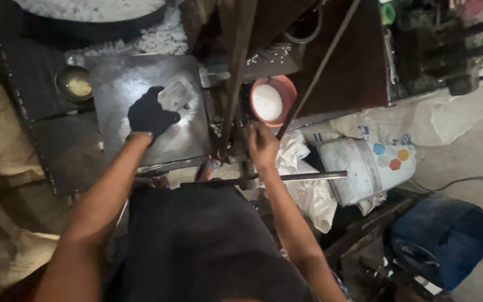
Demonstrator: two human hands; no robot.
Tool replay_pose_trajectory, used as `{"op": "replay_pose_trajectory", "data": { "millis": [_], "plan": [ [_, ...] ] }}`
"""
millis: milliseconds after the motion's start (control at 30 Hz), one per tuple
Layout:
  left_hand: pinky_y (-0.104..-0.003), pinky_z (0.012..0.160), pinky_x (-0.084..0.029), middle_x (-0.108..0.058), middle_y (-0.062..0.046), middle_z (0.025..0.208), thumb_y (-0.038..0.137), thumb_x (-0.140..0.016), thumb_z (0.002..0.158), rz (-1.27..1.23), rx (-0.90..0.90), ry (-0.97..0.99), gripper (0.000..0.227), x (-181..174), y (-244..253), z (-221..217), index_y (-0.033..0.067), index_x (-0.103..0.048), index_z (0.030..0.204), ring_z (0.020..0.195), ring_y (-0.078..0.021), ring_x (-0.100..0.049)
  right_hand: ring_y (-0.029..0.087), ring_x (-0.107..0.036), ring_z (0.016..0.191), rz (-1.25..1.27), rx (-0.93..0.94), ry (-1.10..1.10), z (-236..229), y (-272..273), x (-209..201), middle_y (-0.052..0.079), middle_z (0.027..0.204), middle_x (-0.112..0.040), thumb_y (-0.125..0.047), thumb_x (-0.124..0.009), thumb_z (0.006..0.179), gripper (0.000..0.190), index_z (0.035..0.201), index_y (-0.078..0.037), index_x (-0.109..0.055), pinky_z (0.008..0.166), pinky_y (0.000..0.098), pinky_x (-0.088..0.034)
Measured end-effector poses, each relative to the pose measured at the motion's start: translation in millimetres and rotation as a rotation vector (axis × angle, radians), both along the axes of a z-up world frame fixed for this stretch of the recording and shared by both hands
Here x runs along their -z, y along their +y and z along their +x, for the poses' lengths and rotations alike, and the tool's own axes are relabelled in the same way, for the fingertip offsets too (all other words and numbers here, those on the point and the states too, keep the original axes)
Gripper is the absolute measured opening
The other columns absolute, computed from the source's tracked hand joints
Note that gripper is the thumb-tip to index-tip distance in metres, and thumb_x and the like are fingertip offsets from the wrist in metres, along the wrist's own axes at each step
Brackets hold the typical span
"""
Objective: The person operates a manual lever on a machine, repeatedly pulling it down and releasing it. They also handle small white pellets, placing them into a mold or tray and occasionally wiping the surface.
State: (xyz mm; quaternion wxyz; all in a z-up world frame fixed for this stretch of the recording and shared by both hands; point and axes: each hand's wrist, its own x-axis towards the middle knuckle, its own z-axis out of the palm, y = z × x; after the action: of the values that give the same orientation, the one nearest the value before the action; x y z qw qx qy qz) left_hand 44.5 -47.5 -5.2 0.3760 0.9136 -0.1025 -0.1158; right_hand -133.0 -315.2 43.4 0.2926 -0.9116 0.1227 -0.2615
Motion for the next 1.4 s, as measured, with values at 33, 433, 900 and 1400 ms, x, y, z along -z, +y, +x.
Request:
{"op": "replay_pose_trajectory", "data": {
  "millis": [33,433,900,1400],
  "plan": [
    [-0.047,0.085,-0.055,-0.074,-0.014,0.104,0.040,-0.088,0.058,-0.012,0.006,0.038,0.081,2,-12,6,0.0180,-0.062,0.132,0.097,-0.0359,-0.070,0.033,-0.074,0.086,-0.120,0.004,-0.029,4,-8,4,0.018,0.097,-0.074,-0.016,-0.067,0.104,0.014,0.109,-0.004,-0.071,0.074,0.0381,-0.057],
    [-0.041,0.088,-0.055,-0.071,-0.017,0.120,0.043,-0.093,0.066,-0.345,-0.026,0.040,0.087,19,-94,51,0.0104,-0.057,0.137,0.104,-0.0311,-0.070,0.033,-0.073,0.073,-0.009,0.188,0.248,8,-15,11,0.015,0.081,-0.073,-0.020,-0.072,0.092,0.013,0.102,-0.012,-0.076,0.063,0.0410,-0.056],
    [-0.043,0.084,-0.056,-0.077,-0.015,0.106,0.037,-0.076,0.078,-0.447,-0.051,0.059,0.046,25,-136,46,0.0108,-0.075,0.116,0.098,-0.0329,-0.073,0.028,-0.074,0.067,0.127,0.255,0.311,22,-9,-2,0.013,0.079,-0.074,-0.019,-0.070,0.091,0.013,0.099,-0.009,-0.076,0.062,0.0378,-0.057],
    [-0.036,0.081,-0.061,-0.076,-0.012,0.103,0.017,-0.061,0.096,-0.714,0.032,0.768,0.030,73,-44,-5,0.0001,-0.070,0.120,0.085,-0.0208,-0.075,0.031,-0.068,0.078,-0.241,-0.136,-0.195,-65,-29,-34,0.012,0.093,-0.072,-0.011,-0.079,0.092,0.012,0.100,-0.004,-0.074,0.067,0.0420,-0.051]
  ]
}}
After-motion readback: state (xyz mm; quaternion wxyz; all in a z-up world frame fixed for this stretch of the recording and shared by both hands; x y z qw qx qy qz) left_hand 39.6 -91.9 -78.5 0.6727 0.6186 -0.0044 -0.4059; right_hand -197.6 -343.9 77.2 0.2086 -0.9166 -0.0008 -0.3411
